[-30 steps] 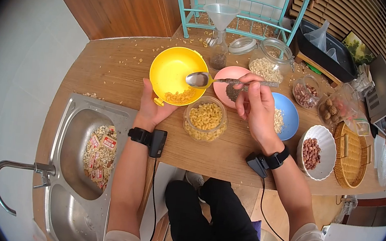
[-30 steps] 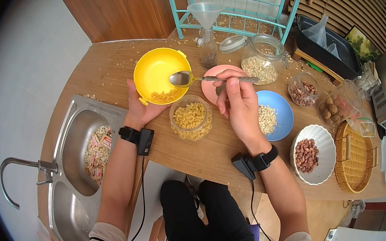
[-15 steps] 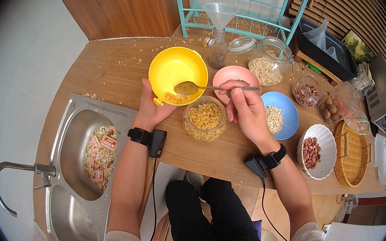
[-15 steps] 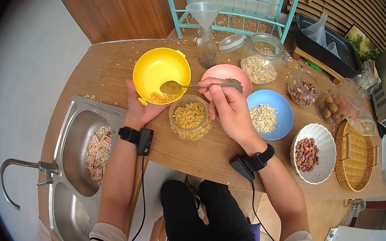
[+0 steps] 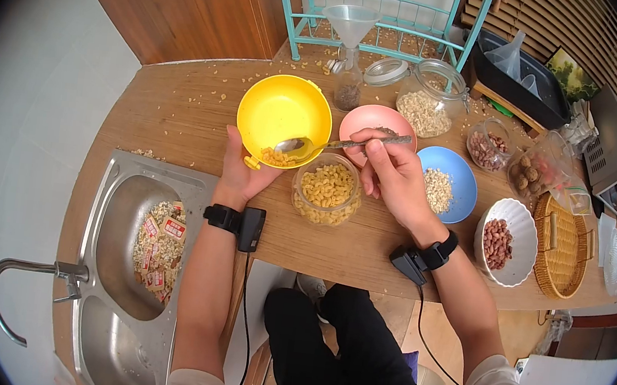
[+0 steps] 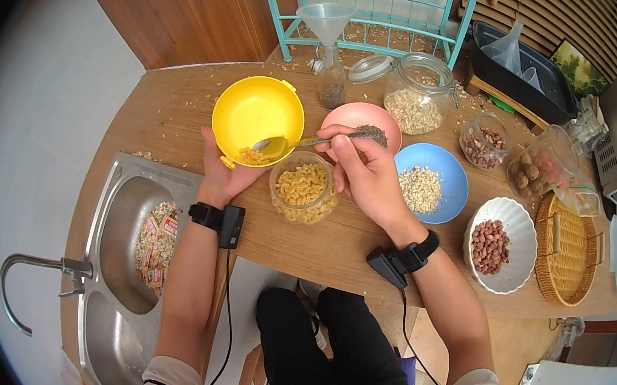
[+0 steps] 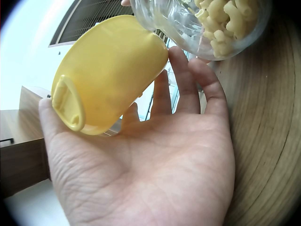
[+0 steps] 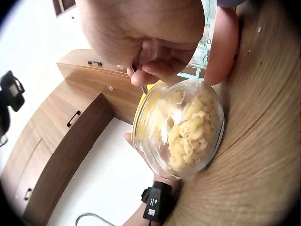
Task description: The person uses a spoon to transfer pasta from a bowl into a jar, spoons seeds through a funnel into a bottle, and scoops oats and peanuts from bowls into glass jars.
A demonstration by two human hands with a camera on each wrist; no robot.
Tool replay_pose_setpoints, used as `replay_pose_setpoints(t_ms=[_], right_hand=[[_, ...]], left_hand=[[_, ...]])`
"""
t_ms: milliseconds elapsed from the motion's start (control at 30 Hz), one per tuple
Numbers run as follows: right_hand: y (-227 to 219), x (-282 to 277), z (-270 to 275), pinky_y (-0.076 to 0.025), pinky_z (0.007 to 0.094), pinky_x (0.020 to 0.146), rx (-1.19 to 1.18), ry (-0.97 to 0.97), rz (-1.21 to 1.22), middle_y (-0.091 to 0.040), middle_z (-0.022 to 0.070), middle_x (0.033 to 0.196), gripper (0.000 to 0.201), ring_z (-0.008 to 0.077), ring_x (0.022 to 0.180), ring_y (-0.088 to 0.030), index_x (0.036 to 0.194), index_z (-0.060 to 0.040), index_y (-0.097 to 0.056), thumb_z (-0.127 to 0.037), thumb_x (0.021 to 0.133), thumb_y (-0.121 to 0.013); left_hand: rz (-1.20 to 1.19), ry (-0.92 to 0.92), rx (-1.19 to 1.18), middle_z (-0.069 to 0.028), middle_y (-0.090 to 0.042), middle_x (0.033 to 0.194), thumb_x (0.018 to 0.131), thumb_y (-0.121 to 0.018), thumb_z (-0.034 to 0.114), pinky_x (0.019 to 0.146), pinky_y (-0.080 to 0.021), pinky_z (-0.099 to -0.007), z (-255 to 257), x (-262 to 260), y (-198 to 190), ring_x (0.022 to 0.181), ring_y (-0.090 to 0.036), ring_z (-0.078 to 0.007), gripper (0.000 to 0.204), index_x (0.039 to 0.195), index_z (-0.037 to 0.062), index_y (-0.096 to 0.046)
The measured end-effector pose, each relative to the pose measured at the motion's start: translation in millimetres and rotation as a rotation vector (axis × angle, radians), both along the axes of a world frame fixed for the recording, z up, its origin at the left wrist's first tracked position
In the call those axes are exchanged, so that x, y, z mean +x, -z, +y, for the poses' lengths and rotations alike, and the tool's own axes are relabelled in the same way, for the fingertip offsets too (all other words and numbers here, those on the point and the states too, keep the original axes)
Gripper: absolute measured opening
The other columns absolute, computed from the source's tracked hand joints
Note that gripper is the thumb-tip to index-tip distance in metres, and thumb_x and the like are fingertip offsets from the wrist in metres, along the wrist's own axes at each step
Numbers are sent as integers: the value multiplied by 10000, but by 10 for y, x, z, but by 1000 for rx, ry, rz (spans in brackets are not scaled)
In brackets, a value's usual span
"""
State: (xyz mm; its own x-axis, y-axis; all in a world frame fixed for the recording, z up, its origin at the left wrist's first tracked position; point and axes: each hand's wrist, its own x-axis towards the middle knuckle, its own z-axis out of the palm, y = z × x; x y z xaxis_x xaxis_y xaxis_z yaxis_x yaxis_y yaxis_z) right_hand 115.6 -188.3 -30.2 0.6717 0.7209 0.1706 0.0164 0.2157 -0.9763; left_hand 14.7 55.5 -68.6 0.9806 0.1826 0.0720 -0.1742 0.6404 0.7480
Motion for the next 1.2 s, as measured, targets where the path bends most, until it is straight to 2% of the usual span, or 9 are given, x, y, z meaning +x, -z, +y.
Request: replay_pose_setpoints(t_ms=[167, 600, 800, 1000, 1200], right_hand=[[22, 9, -2, -399, 188, 483, 6, -7, 5, -695, 57, 1023, 342, 47, 558, -516, 1198, -16, -631, -292, 1039, -508], [14, -9, 19, -396, 194, 459, 48, 81, 44, -699, 66, 1034, 318, 48, 538, -508, 1188, -28, -629, -280, 1041, -502], [37, 29, 12, -390, 200, 453, 31, 104, 45, -661, 27, 895, 335, 52, 518, -495, 1179, -29, -623, -298, 1054, -466], [-11, 50, -1, -358, 203, 439, 144, 120, 172, -619, 34, 948, 339, 68, 517, -480, 1177, -31, -591, -310, 1062, -437], [25, 131, -42, -338, 209, 433, 296, 125, 309, -554, 10, 884, 292, 74, 512, -459, 1098, -76, -550, -327, 1069, -404]], left_hand=[[-5, 17, -6, -130, -309, 1551, 690, -551, 864, 1169, -250, -548, -2, -7, -4, 1430, -297, -324, 1123, 1519, 156, -280], [-15, 29, -5, -132, -296, 1561, 690, -559, 856, 1175, -239, -540, 5, -1, -4, 1434, -293, -317, 1126, 1523, 158, -268], [-18, 31, -1, -136, -279, 1569, 694, -545, 861, 1177, -235, -542, 9, 2, -2, 1439, -283, -319, 1125, 1526, 157, -262], [-22, 33, 3, -136, -280, 1568, 697, -526, 870, 1176, -231, -550, 8, 4, 4, 1440, -279, -322, 1127, 1526, 154, -263], [-6, 19, 0, -126, -298, 1561, 700, -519, 875, 1165, -243, -544, 5, -4, 7, 1436, -284, -318, 1115, 1522, 162, -274]])
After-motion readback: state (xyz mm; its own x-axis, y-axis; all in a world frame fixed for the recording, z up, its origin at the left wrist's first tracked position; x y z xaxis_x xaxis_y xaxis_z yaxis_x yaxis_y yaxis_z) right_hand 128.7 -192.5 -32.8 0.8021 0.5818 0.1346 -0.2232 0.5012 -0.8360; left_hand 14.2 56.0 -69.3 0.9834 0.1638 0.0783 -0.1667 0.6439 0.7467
